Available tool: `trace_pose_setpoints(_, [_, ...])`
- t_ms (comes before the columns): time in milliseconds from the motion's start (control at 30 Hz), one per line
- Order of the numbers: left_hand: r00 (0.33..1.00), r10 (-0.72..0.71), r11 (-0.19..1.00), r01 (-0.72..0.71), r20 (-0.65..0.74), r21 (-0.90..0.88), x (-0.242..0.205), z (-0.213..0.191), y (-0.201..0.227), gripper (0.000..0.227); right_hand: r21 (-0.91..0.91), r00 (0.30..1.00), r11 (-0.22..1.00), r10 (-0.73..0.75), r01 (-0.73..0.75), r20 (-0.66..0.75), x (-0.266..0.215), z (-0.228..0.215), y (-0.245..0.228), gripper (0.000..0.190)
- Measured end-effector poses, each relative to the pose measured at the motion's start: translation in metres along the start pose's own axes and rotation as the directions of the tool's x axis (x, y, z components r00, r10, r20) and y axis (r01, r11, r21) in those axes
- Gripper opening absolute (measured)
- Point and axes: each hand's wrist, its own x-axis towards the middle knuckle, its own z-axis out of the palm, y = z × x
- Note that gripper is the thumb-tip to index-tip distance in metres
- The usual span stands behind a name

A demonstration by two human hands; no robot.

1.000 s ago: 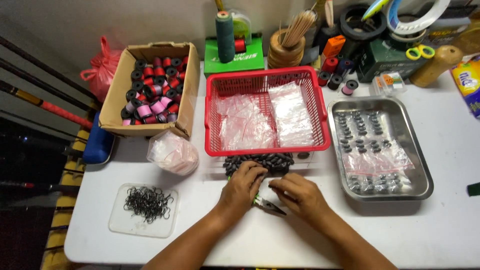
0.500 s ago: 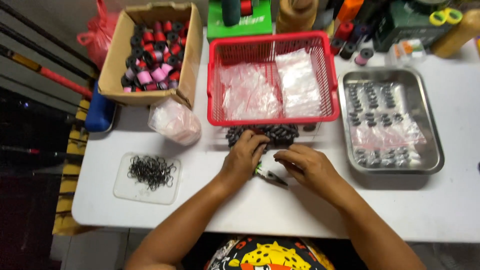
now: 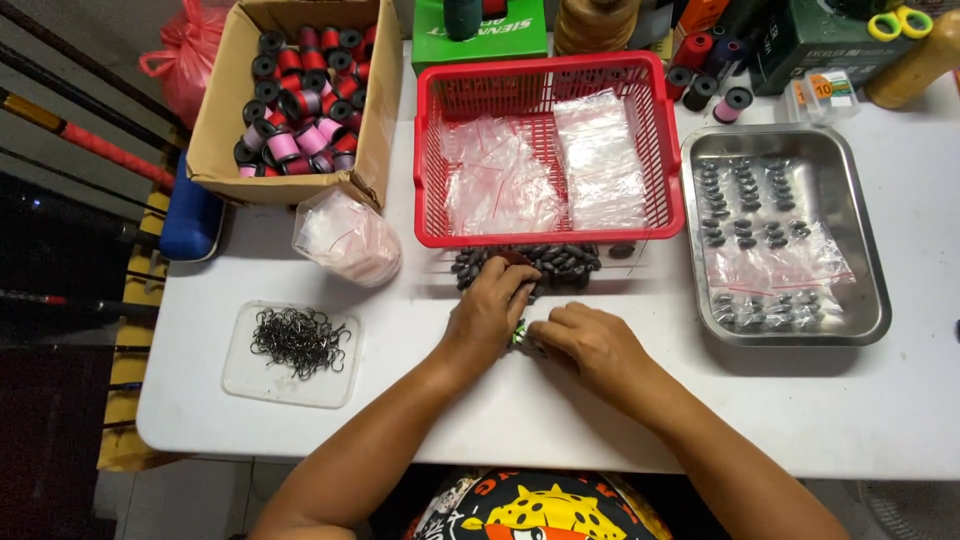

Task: Assembling fishing weights by sliding lead sinkers onto a wire and crimping them with pliers

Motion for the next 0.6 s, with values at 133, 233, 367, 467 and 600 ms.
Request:
trace_pose_setpoints(133, [1.0, 0.02, 1.0, -0.02, 0.0, -0.009, 0.0, -0.005, 0.004, 0.015, -0.028, 1.0, 0.999, -0.015, 0.015, 0.022, -0.003, -0.004, -0.002, 0.006])
trace_pose_setpoints(233, [0.999, -0.017, 1.0, 0.017, 0.032, -0.008, 0.001, -0.006, 0.009, 0.015, -0.041, 0.999, 0.999, -0.038, 0.036, -0.039, -0.001, -0.004, -0.002, 0.006])
trace_pose_setpoints(367, [0.998, 0.046, 0.997, -0.049, -0.043, -0.067, -0.001, -0.004, 0.007, 0.019, 0.018, 0.992, 0.992, -0.123, 0.123, 0.013, -0.008, -0.005, -0.001, 0.007])
trace_pose_setpoints(467, [0.997, 0.055, 0.996, -0.059, -0.048, -0.07, 0.003, -0.005, 0.007, 0.019, 0.006, 0.99, 0.993, -0.121, 0.121, 0.068, -0.006, -0.008, 0.003, 0.007])
trace_pose_setpoints(600, [1.0, 0.023, 0.996, -0.024, -0.017, -0.085, 0.002, -0.006, 0.009, 0.02, 0.156, 0.995, 0.986, -0.07, 0.058, 0.07, -0.011, -0.003, 0.009, 0.012])
